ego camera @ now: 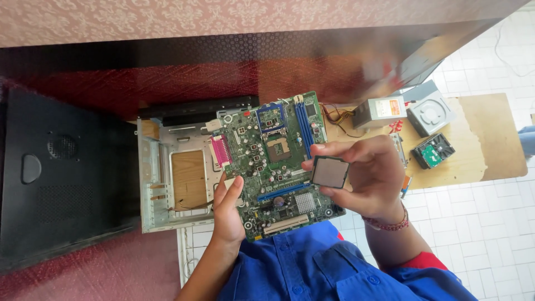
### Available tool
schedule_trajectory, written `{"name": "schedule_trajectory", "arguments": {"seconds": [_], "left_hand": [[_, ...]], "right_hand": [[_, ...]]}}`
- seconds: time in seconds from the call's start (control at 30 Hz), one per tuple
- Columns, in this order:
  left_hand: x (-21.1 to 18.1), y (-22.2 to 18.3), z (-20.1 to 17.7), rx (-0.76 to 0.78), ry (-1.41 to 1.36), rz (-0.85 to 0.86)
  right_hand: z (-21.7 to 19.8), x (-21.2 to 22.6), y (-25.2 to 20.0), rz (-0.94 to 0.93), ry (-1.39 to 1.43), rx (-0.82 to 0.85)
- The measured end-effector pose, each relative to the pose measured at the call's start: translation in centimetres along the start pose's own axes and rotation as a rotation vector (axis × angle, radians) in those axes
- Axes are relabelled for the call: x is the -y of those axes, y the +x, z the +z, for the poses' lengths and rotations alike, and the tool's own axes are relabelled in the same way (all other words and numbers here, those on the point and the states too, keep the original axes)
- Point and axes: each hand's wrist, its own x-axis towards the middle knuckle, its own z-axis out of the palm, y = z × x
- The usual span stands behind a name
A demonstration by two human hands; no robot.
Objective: The person is inspecting a computer motherboard and handling associated components like the CPU and RAM at a repair station.
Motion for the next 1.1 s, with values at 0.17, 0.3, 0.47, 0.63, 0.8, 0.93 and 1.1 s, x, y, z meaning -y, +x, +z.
{"name": "schedule_trajectory", "arguments": {"seconds": [0.17,0.3,0.47,0.63,0.8,0.93,1.1], "left_hand": [[0.8,0.0,0.9,0.003,-0.002,0.005],[2.0,0.5,2.1,-0.02,-0.024,0.003],[2.7,-0.2,4.1,-0.055,-0.039,0.0],[1.5,-1.6,7.1,-0.072,-0.048,0.003],[0.7,-2.9,9.5,-0.096,-0.058,0.011],[2.0,-2.8,9.3,-0.114,-0.054,-0.012],[2.6,-3.0,9.9,-0.127,-0.063,-0.017]], "right_hand": [[-0.3,0.5,-0.2,0.025,0.0,-0.034],[-2.5,-0.1,-0.4,0.147,0.071,-0.088],[-4.8,-0.5,-0.4,0.445,0.095,-0.141],[-7.0,-1.7,-0.8,0.61,0.099,-0.149],[-8.4,-1.7,-0.7,0.681,0.089,-0.084],[-10.1,-1.6,-1.0,0.757,0.101,-0.008],[-11.6,-1.6,-1.0,0.778,0.16,0.038]]}}
